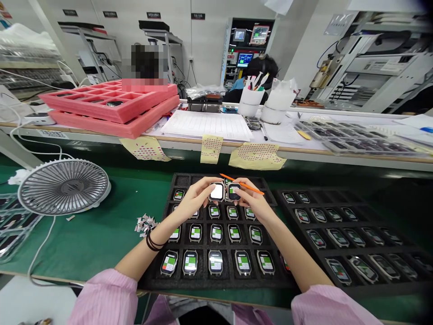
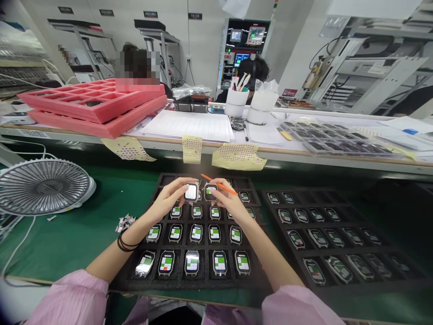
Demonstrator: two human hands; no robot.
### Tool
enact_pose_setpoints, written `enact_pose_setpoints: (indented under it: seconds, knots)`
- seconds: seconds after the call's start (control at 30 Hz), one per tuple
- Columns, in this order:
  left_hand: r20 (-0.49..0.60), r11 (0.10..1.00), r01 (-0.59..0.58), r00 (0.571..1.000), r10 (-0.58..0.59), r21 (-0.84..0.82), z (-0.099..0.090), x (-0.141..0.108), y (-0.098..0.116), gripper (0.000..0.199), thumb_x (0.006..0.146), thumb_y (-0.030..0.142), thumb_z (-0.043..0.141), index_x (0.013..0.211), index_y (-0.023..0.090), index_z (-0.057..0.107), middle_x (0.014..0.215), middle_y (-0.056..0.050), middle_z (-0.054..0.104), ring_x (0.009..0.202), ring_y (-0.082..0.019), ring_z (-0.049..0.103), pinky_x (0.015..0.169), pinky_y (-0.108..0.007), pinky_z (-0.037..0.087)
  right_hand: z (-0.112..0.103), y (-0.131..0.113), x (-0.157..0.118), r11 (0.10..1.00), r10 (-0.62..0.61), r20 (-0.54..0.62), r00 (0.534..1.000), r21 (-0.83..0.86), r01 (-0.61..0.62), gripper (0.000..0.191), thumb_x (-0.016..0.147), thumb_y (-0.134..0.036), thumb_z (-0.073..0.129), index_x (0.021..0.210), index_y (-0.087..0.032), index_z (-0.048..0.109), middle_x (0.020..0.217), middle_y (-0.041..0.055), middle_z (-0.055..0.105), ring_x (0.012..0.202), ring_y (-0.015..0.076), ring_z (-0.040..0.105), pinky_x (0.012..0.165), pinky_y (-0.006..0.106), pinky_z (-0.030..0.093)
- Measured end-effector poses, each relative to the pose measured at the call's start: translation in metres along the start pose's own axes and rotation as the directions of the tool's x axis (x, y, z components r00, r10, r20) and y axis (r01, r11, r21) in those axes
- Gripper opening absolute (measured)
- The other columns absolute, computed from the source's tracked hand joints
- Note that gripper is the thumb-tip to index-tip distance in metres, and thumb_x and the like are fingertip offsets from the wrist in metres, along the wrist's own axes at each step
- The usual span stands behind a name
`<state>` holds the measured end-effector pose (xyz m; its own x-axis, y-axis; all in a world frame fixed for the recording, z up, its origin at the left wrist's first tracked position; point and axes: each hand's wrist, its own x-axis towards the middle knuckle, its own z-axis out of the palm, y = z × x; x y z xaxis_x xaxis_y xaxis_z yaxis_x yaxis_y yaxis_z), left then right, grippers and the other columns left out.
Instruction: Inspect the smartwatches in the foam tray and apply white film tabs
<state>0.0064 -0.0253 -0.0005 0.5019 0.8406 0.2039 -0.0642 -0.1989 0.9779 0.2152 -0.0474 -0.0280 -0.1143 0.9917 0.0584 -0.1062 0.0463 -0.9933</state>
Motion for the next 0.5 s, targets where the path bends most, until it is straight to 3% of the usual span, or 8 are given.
enact_pose_setpoints:
  seconds: [0.23, 0.5]
  knots:
    - [-0.03, 0.999, 0.036, 0.999, -0.035, 0.028, -0.001, 0.001, -0.001, 0.034, 0.093, 0.036, 0.05, 0.115, 0.014, 0.061, 0.085, -0.005, 0.066, 0.057, -0.011, 0.06, 0.044, -0.018, 0.04, -0.001, 0.004, 0.001, 1.0, 0.025, 0.0, 1.0, -0.017, -0.025, 0.027, 0.083, -0.047, 0.064, 0.099, -0.026, 0.057, 0.081, -0.002, 0.061, 0.053, 0.0084, 0.056, 0.041, 0.019, 0.025]
    - [0.012, 0.999, 0.045, 0.999, -0.045, -0.027, 0.0, 0.002, -0.011, 0.049, 0.085, 0.03, 0.062, 0.13, 0.017, 0.049, 0.119, -0.013, 0.058, 0.082, -0.016, 0.064, 0.047, -0.016, 0.046, -0.003, 0.004, 0.0, 1.0, -0.003, 0.063, 0.998, 0.017, 0.002, 0.038, 0.077, -0.035, 0.073, 0.11, -0.029, 0.055, 0.093, 0.0011, 0.062, 0.067, 0.0116, 0.057, 0.042, 0.019, 0.029]
